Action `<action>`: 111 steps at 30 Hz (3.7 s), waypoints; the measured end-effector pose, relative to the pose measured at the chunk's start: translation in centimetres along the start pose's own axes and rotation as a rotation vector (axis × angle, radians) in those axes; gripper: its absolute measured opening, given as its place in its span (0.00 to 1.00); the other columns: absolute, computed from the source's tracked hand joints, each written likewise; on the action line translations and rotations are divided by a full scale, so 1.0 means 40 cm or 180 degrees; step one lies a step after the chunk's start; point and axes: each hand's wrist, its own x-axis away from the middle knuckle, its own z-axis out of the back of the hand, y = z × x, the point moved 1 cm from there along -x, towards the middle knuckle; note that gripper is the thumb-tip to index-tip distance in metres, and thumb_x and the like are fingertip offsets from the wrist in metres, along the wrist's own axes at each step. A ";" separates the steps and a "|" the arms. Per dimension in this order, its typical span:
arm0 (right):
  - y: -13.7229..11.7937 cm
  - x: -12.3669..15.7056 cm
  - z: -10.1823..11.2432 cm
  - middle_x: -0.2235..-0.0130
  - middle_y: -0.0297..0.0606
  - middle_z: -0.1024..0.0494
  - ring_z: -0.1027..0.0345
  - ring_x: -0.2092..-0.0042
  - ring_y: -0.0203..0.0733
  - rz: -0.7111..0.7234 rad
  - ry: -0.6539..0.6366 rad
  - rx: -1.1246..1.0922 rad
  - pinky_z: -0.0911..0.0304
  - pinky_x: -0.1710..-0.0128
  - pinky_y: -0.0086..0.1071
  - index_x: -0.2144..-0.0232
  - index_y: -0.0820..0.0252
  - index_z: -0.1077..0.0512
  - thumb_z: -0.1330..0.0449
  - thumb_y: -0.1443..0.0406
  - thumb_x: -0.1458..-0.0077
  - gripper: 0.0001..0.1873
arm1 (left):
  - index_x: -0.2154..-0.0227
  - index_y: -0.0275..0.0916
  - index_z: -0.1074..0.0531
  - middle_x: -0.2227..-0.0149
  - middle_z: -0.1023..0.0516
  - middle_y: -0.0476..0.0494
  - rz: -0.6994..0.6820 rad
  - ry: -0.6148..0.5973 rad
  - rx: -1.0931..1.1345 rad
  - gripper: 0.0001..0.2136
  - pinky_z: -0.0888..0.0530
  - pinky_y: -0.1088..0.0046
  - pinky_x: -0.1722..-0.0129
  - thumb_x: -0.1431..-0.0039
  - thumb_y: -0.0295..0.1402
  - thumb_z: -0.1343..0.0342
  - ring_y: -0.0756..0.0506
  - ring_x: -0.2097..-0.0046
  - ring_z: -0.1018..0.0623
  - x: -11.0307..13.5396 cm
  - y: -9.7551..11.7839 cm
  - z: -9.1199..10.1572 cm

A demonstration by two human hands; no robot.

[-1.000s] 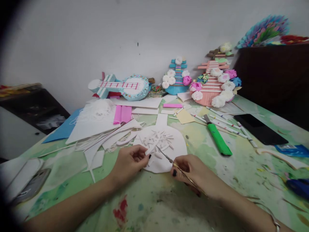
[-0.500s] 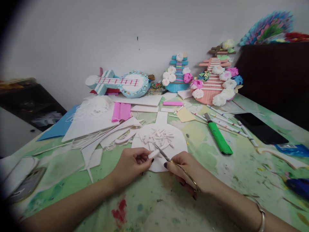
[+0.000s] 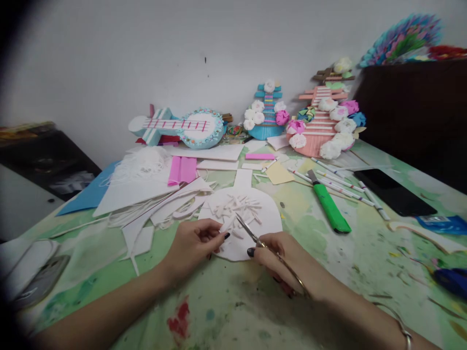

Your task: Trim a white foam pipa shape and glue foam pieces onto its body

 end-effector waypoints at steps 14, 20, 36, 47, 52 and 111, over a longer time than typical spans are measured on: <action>-0.005 -0.010 -0.034 0.80 0.31 0.41 0.51 0.78 0.30 0.0369 0.0408 0.0872 0.59 0.82 0.25 0.80 0.61 0.39 0.50 0.50 0.45 0.23 | 0.75 0.36 0.27 0.79 0.27 0.50 -0.0525 -0.0057 -0.0554 0.04 0.34 0.81 0.75 0.49 0.29 0.45 0.54 0.77 0.29 0.002 0.032 -0.019; 0.020 -0.021 -0.044 0.82 0.31 0.41 0.54 0.79 0.29 0.0071 0.0325 0.0928 0.61 0.82 0.26 0.82 0.61 0.40 0.51 0.45 0.46 0.27 | 0.79 0.35 0.29 0.81 0.29 0.51 -0.0508 -0.0165 -0.0703 0.06 0.36 0.82 0.76 0.49 0.29 0.45 0.54 0.78 0.31 0.004 0.029 -0.027; 0.062 -0.009 0.160 0.76 0.39 0.29 0.37 0.74 0.42 -0.0394 0.2094 0.2531 0.51 0.76 0.31 0.70 0.58 0.31 0.48 0.55 0.47 0.14 | 0.62 0.36 0.24 0.71 0.24 0.46 -0.0631 0.0107 -0.0787 0.13 0.32 0.78 0.72 0.50 0.22 0.47 0.52 0.74 0.29 -0.030 0.005 -0.003; -0.014 -0.102 0.191 0.70 0.44 0.24 0.30 0.66 0.47 -0.0162 0.2121 0.3628 0.49 0.70 0.33 0.67 0.60 0.27 0.54 0.67 0.43 0.14 | 0.68 0.36 0.24 0.73 0.25 0.46 -0.0908 0.0087 -0.0828 0.07 0.35 0.77 0.69 0.46 0.26 0.48 0.52 0.73 0.30 -0.028 -0.005 0.012; -0.053 -0.289 0.232 0.61 0.47 0.23 0.31 0.59 0.45 0.0127 0.2113 0.3274 0.45 0.64 0.30 0.62 0.65 0.26 0.49 0.66 0.46 0.14 | 0.74 0.36 0.31 0.74 0.30 0.48 -0.1108 -0.0145 -0.1243 0.04 0.38 0.75 0.71 0.47 0.31 0.47 0.51 0.72 0.32 -0.010 0.002 0.025; -0.049 -0.138 -0.082 0.75 0.39 0.27 0.34 0.73 0.40 0.1205 0.1687 0.3810 0.57 0.75 0.32 0.74 0.61 0.30 0.47 0.69 0.45 0.08 | 0.75 0.37 0.34 0.73 0.30 0.49 -0.0892 -0.0326 -0.1257 0.02 0.37 0.75 0.70 0.49 0.28 0.48 0.50 0.71 0.32 -0.028 -0.044 0.011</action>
